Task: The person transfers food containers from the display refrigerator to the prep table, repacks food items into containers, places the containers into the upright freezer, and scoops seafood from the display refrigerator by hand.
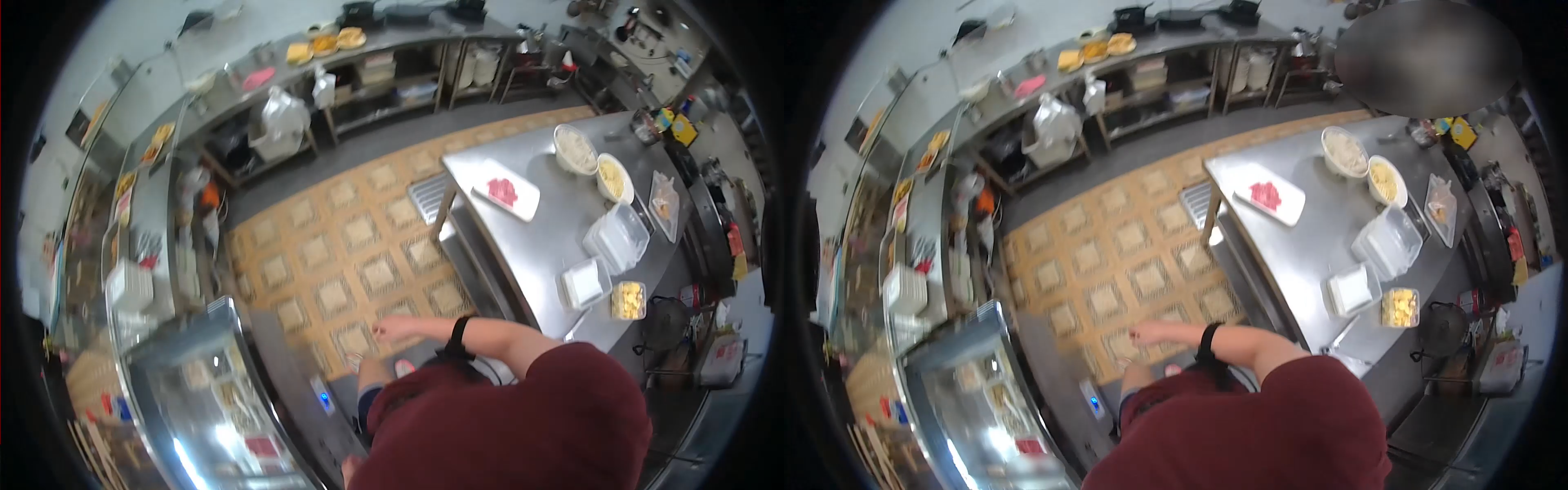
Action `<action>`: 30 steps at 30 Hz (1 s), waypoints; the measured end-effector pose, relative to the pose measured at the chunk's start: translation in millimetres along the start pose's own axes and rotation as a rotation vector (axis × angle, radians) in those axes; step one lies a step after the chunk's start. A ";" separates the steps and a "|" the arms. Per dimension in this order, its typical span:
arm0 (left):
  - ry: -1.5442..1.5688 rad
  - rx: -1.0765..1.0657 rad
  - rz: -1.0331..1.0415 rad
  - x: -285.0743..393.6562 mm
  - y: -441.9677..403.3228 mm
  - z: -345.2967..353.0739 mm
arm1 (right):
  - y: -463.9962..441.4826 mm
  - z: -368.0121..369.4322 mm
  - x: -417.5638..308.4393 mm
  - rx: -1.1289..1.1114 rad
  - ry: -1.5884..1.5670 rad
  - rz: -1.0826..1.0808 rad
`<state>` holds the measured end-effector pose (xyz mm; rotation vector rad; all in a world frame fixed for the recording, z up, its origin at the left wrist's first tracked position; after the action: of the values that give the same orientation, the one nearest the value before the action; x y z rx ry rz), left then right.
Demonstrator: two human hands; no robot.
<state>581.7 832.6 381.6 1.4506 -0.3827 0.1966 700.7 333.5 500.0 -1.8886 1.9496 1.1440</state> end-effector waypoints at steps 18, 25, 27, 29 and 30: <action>-1.378 -0.042 0.562 774.5 -311.8 418.1 | -186.5 -385.1 300.1 0.942 -0.921 0.519; -0.418 -0.451 0.790 906.4 -344.8 737.1 | -186.3 -479.0 497.2 1.028 -1.190 0.725; -0.473 -0.509 0.625 903.9 -387.5 806.7 | -200.7 -518.6 549.8 1.103 -1.155 0.679; -0.604 -0.375 0.303 881.8 -343.9 887.3 | -202.4 -576.7 571.4 1.070 -1.244 0.647; -0.736 -0.338 0.177 874.1 -327.4 927.1 | -196.0 -611.6 569.0 1.108 -1.259 0.719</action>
<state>1381.2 -208.4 470.0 1.1115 -1.0908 -0.2660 1008.3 -467.4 487.8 0.1681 1.6978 0.6913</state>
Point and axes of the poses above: each hand's wrist, its own y-axis away from the middle knuckle, its own z-axis out of the palm, x = y × z, the point moved 4 cm from there along -y, towards the middle knuckle, and after that the axes turned 14 degrees about y, right-handed, at the moved point
